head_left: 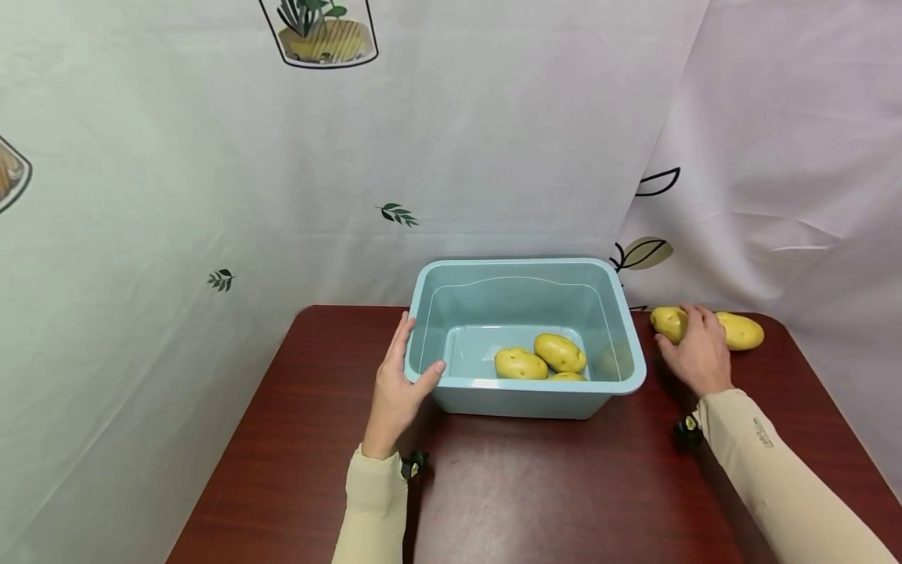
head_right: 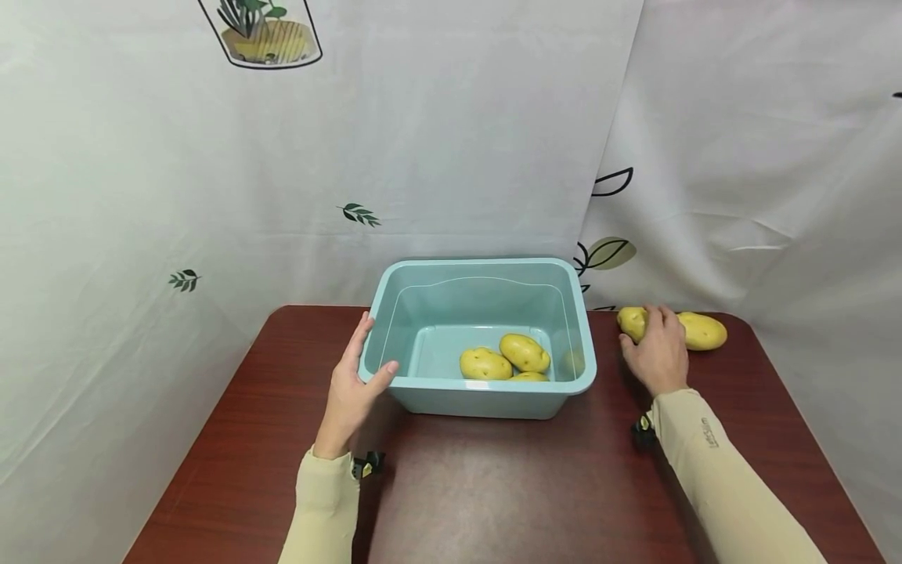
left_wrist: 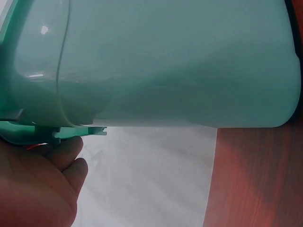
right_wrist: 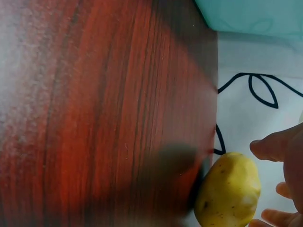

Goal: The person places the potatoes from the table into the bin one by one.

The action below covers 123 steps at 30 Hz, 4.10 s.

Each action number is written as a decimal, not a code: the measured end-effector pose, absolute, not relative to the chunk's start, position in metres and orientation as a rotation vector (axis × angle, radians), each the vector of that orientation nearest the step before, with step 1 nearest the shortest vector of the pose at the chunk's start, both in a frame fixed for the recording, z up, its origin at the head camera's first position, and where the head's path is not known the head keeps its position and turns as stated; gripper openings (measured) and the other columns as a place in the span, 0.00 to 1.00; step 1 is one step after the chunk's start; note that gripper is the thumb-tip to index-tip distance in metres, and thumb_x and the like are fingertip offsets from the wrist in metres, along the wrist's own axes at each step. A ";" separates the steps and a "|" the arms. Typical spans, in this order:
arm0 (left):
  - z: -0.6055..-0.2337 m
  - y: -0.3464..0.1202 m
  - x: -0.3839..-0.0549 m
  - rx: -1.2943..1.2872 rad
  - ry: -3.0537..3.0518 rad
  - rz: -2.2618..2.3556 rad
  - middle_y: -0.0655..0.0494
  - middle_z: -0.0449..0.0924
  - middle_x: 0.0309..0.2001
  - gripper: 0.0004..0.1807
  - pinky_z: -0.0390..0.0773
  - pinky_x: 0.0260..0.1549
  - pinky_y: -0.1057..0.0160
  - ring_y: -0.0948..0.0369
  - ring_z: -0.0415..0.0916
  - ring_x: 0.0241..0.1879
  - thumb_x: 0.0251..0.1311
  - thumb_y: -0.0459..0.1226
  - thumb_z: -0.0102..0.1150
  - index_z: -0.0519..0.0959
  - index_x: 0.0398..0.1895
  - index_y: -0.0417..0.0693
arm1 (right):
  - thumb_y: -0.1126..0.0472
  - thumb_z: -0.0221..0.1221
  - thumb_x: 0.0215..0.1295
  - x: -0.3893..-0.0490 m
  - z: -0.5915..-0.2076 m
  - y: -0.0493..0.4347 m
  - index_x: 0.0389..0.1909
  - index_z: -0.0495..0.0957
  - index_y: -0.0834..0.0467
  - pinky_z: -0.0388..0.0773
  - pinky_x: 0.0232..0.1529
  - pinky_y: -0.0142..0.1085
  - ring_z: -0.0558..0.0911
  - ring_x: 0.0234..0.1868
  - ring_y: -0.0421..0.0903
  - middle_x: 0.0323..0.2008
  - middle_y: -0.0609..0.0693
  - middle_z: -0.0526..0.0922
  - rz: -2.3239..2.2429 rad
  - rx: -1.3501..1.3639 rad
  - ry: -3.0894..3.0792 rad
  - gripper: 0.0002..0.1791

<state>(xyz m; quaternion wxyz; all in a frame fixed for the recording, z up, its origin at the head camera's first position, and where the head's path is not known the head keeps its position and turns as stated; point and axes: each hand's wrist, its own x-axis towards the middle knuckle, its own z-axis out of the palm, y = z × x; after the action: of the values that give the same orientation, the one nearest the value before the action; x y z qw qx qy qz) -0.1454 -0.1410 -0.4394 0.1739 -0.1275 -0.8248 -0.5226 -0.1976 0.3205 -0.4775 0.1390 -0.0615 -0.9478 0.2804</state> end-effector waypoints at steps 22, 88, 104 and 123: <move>-0.442 -0.141 -0.146 -0.376 -2.329 -1.485 0.61 0.54 0.78 0.42 0.58 0.69 0.44 0.58 0.53 0.76 0.62 0.44 0.68 0.61 0.77 0.49 | 0.64 0.62 0.61 -0.211 -0.495 0.326 0.67 0.61 0.74 0.61 0.59 0.70 0.60 0.63 0.77 0.65 0.77 0.59 0.683 -0.154 -2.799 0.36; -0.402 -0.130 -0.126 -0.362 -2.335 -1.531 0.45 0.55 0.77 0.41 0.56 0.70 0.45 0.49 0.54 0.76 0.61 0.33 0.67 0.60 0.74 0.31 | 0.64 0.64 0.58 -0.199 -0.491 0.339 0.67 0.65 0.66 0.64 0.52 0.69 0.66 0.57 0.75 0.58 0.77 0.67 0.634 -0.049 -2.719 0.35; -0.403 -0.129 -0.126 -0.355 -2.327 -1.522 0.45 0.56 0.77 0.40 0.56 0.70 0.45 0.48 0.55 0.75 0.61 0.33 0.67 0.60 0.74 0.31 | 0.62 0.64 0.57 -0.186 -0.479 0.335 0.66 0.67 0.64 0.65 0.48 0.70 0.68 0.56 0.74 0.56 0.75 0.69 0.638 -0.073 -2.676 0.35; -0.405 -0.130 -0.127 -0.364 -2.318 -1.537 0.45 0.55 0.77 0.41 0.56 0.70 0.43 0.49 0.54 0.76 0.61 0.33 0.67 0.60 0.74 0.31 | 0.61 0.67 0.56 -0.177 -0.467 0.329 0.66 0.68 0.62 0.67 0.43 0.69 0.70 0.53 0.72 0.54 0.74 0.71 0.613 -0.031 -2.623 0.35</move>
<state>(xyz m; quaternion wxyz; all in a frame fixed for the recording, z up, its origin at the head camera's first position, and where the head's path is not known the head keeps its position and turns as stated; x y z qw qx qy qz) -0.1274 -0.1301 -0.4048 0.1677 -0.1281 -0.8146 -0.5402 -0.1769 0.3294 -0.4667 0.2219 -0.0112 -0.9494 0.2218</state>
